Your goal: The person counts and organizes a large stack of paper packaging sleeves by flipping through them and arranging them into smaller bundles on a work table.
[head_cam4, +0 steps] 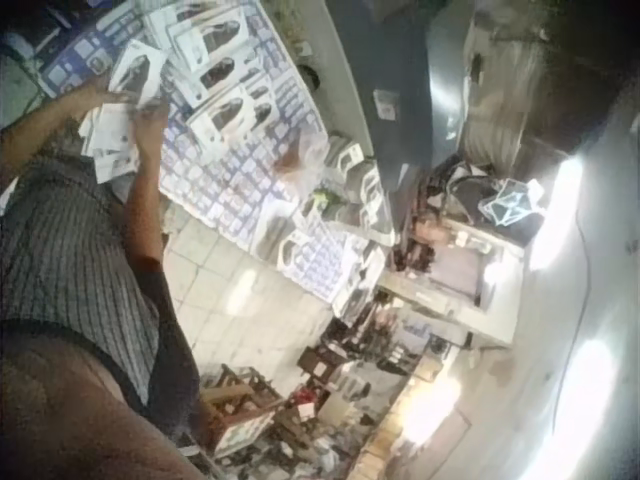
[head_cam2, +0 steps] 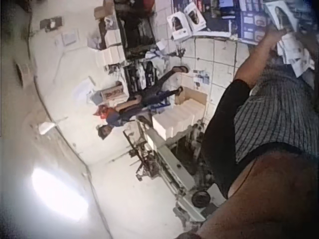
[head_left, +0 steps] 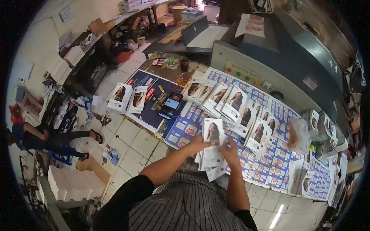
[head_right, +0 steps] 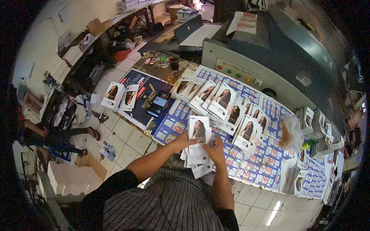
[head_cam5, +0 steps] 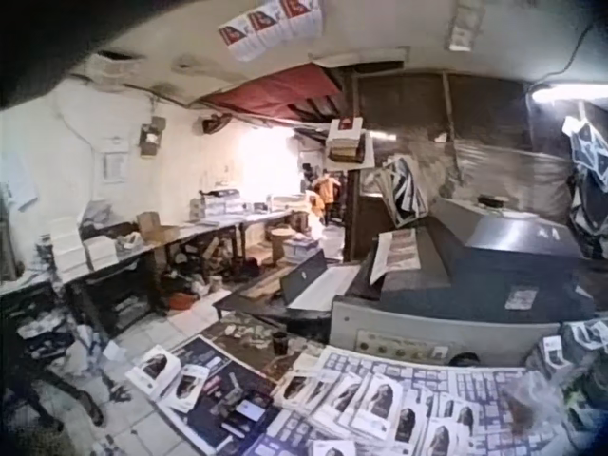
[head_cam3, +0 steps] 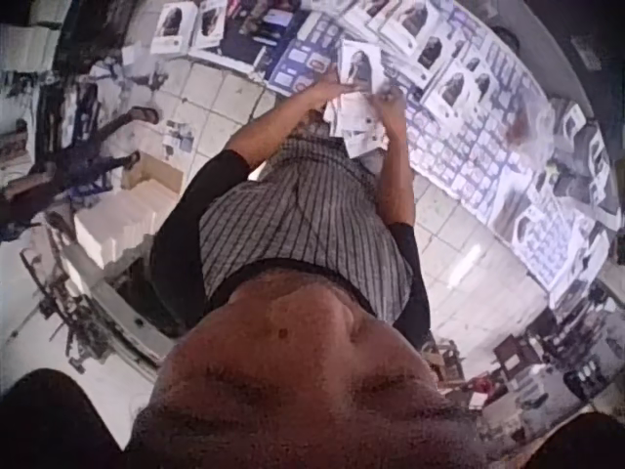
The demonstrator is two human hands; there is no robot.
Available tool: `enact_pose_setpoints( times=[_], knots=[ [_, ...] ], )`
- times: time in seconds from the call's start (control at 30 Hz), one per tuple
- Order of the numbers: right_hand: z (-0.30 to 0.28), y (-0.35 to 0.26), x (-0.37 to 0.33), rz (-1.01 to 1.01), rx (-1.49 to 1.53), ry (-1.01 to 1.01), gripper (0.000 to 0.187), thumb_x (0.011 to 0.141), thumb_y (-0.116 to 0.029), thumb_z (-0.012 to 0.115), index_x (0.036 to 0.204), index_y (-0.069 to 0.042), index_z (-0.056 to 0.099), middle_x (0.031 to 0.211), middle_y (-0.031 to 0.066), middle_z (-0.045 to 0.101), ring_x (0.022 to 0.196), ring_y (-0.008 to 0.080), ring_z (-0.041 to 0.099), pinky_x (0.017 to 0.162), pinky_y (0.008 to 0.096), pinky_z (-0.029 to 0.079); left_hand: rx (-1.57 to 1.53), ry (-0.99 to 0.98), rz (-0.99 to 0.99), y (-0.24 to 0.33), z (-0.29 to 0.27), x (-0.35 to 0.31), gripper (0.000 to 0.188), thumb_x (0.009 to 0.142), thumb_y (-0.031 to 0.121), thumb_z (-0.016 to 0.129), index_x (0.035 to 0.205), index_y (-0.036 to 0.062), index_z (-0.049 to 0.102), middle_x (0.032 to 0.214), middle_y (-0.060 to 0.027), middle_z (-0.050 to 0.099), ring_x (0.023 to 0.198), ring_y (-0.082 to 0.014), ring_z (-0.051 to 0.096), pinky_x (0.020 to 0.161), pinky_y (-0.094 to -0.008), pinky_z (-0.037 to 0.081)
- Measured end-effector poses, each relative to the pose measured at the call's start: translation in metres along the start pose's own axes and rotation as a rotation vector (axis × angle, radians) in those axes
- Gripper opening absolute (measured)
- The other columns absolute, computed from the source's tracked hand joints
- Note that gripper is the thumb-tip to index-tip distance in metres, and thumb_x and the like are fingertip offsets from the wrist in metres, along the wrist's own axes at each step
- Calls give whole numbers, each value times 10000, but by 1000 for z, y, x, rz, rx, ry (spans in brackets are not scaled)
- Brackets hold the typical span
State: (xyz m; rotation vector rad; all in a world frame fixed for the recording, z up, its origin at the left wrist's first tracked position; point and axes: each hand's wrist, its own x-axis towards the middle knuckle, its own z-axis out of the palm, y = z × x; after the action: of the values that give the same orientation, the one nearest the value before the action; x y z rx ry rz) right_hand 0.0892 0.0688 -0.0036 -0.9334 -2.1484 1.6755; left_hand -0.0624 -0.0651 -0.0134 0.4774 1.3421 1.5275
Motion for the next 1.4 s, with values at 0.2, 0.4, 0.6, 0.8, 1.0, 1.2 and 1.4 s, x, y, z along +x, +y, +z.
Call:
enact_pose_setpoints(
  times=[0.2,0.4,0.6,0.8,1.0,1.2,1.4],
  knots=[
    [-16,-1,-21,98,640,-35,757,726,58,712,1372,-17,323,1243,155,553,1089,263,583,928,365,486,326,-153,356,28,29,-8,710,887,201,696,1465,62,308,1409,-110,450,1300,-196,417,1066,-338,348],
    [-9,-20,-32,75,757,159,652,786,71,654,1374,-36,390,1256,122,560,1110,247,566,953,359,447,76,-92,4,26,33,-22,889,877,472,671,1478,-3,220,1442,-199,393,1334,-272,390,1080,-361,343],
    [-7,-41,-39,-177,451,177,679,834,-28,673,1416,-20,324,1298,119,513,1166,224,517,1007,343,396,556,-13,294,42,43,-27,997,811,484,734,1475,-19,186,1453,-254,351,1344,-341,384,1087,-406,338],
    [-16,-28,-33,-272,392,72,629,844,-18,671,1388,1,356,1261,106,525,1114,186,520,963,311,424,546,-62,547,40,28,-24,1214,671,419,864,1505,-16,97,1485,-235,307,1372,-345,328,1121,-414,283],
    [-24,4,-47,-63,323,-23,419,842,-178,699,1152,78,584,1071,171,621,956,215,555,878,382,454,442,-146,434,-25,17,-6,1263,696,500,819,1511,-4,-3,1538,-240,175,1428,-320,201,1159,-410,196],
    [-27,35,-42,-17,-88,190,446,898,-330,599,993,102,658,950,188,631,824,267,520,767,422,448,382,-147,533,-17,30,-6,1217,755,440,794,1516,15,-55,1545,-213,161,1417,-285,213,1145,-387,214],
    [-25,47,-26,-156,48,32,445,931,-339,566,980,91,672,880,192,631,818,278,530,779,418,455,299,-269,473,-22,14,0,1189,791,482,741,1516,22,-81,1546,-231,145,1438,-315,158,1155,-402,173]
  ],
)
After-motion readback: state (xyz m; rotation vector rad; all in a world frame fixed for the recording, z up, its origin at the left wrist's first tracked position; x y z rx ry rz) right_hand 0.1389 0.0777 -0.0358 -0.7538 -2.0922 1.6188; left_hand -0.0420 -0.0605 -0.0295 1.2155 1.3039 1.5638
